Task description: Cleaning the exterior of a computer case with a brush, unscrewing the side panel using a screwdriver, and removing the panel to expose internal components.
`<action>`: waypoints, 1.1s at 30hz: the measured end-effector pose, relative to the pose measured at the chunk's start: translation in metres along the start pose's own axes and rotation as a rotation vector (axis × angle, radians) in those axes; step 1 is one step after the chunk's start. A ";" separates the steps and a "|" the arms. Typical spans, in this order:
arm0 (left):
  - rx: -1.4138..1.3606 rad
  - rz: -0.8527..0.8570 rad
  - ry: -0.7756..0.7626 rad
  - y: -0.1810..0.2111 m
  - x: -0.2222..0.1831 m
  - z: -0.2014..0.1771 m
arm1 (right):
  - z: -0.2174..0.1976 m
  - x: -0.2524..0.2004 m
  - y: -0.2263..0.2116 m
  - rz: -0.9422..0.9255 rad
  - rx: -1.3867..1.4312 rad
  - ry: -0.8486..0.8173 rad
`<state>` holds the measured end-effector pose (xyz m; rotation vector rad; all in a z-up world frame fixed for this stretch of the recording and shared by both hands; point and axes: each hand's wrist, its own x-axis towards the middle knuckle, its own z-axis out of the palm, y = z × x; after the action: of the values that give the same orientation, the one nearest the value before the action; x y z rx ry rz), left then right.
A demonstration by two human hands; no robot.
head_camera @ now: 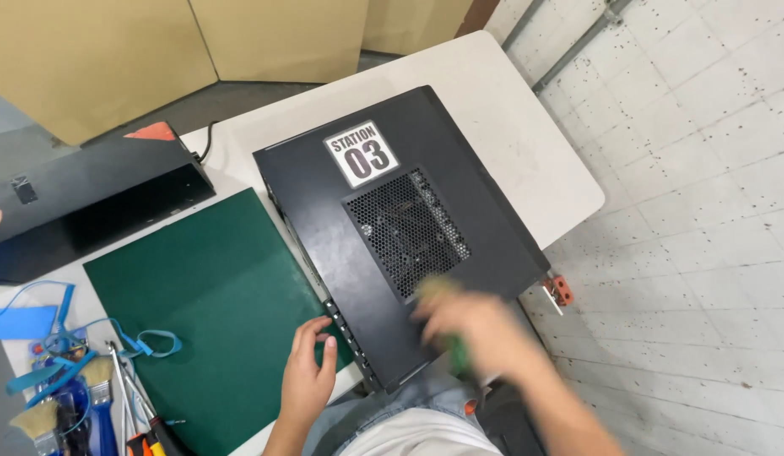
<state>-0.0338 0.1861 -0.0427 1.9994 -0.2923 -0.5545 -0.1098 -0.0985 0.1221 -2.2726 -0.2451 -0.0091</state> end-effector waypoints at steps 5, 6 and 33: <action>-0.020 0.013 0.099 0.008 0.010 0.001 | -0.032 -0.008 0.036 0.169 0.379 -0.046; -0.007 0.004 0.113 0.010 0.009 -0.002 | -0.049 -0.019 0.074 0.409 0.272 0.183; -1.147 -0.008 0.392 -0.023 -0.007 -0.005 | 0.133 0.089 -0.034 -0.335 0.038 -0.185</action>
<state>-0.0386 0.2037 -0.0595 0.9443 0.2487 -0.2148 -0.0389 0.0386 0.0678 -2.1709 -0.7154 0.0315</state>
